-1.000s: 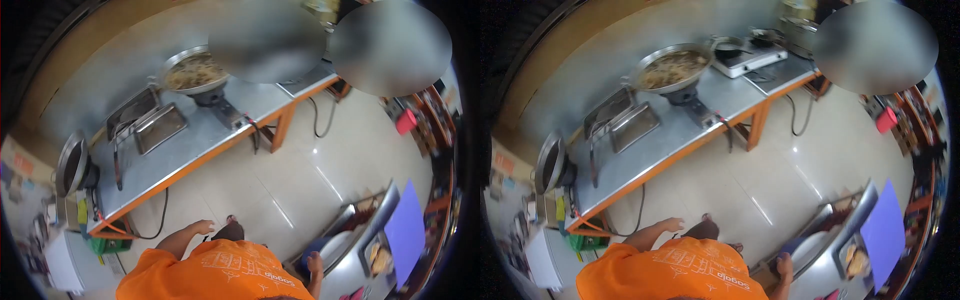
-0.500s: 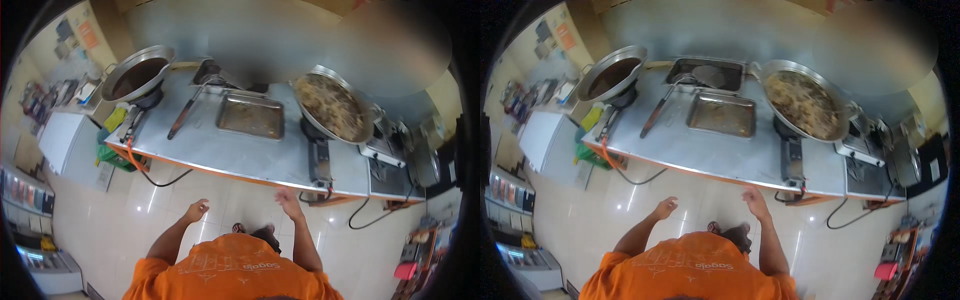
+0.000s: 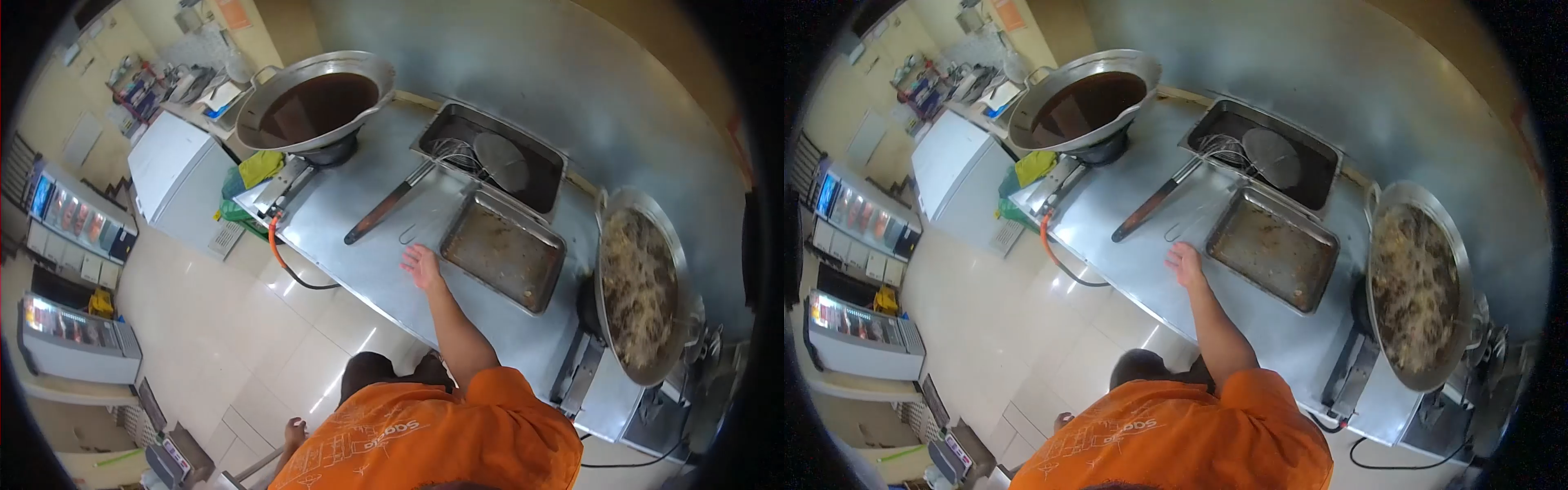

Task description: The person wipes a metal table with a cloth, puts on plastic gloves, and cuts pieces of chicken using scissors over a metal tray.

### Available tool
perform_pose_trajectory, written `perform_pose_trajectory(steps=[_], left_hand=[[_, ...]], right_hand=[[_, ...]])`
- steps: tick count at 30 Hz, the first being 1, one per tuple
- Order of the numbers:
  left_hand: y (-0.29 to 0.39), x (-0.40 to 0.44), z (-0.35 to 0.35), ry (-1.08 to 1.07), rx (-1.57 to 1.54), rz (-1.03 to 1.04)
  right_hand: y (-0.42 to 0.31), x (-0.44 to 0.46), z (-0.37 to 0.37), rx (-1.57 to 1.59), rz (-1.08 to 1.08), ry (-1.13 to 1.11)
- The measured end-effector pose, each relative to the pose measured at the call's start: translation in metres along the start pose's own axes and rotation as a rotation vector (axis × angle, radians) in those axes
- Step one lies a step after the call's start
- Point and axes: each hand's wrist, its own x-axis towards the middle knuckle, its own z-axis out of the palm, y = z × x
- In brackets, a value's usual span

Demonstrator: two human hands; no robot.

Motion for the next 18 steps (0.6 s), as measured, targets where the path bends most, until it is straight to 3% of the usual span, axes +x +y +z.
perform_pose_trajectory(steps=[3, 5, 8, 11, 12, 13, 14, 15, 16, 18], left_hand=[[-0.044, 0.057, 0.049, -0.040, 0.096, 0.220], [-0.027, 0.074, 0.064, -0.098, 0.027, 0.241], [0.007, 0.118, 0.058, -0.183, -0.038, 0.262], [0.065, 0.179, 0.015, -0.281, -0.028, 0.325], [0.084, 0.209, -0.005, -0.326, 0.129, 0.354], [0.095, 0.246, -0.016, -0.311, 0.076, 0.546], [0.090, 0.318, -0.020, -0.328, 0.270, 0.715], [0.112, 0.356, -0.040, -0.549, -0.450, 0.153], [0.151, 0.349, -0.062, -0.262, -0.111, 0.252], [0.204, 0.369, -0.100, -0.148, -0.143, 0.322]], right_hand=[[-0.008, 0.032, 0.012, 0.046, -0.085, 0.051], [-0.024, 0.038, 0.022, 0.121, -0.125, 0.082], [-0.031, 0.059, 0.008, -0.033, -0.213, 0.143], [-0.056, 0.017, 0.058, -0.490, -0.348, 0.735], [-0.055, 0.027, 0.049, -0.700, -0.447, 0.847], [-0.056, 0.036, 0.032, -0.915, -0.529, 0.965], [-0.057, 0.037, 0.011, -1.141, -0.592, 1.081], [-0.059, 0.027, 0.000, -1.171, -0.625, 1.080], [-0.061, 0.021, -0.007, -1.199, -0.661, 1.070], [-0.057, 0.009, 0.009, -1.205, -0.706, 1.052]])
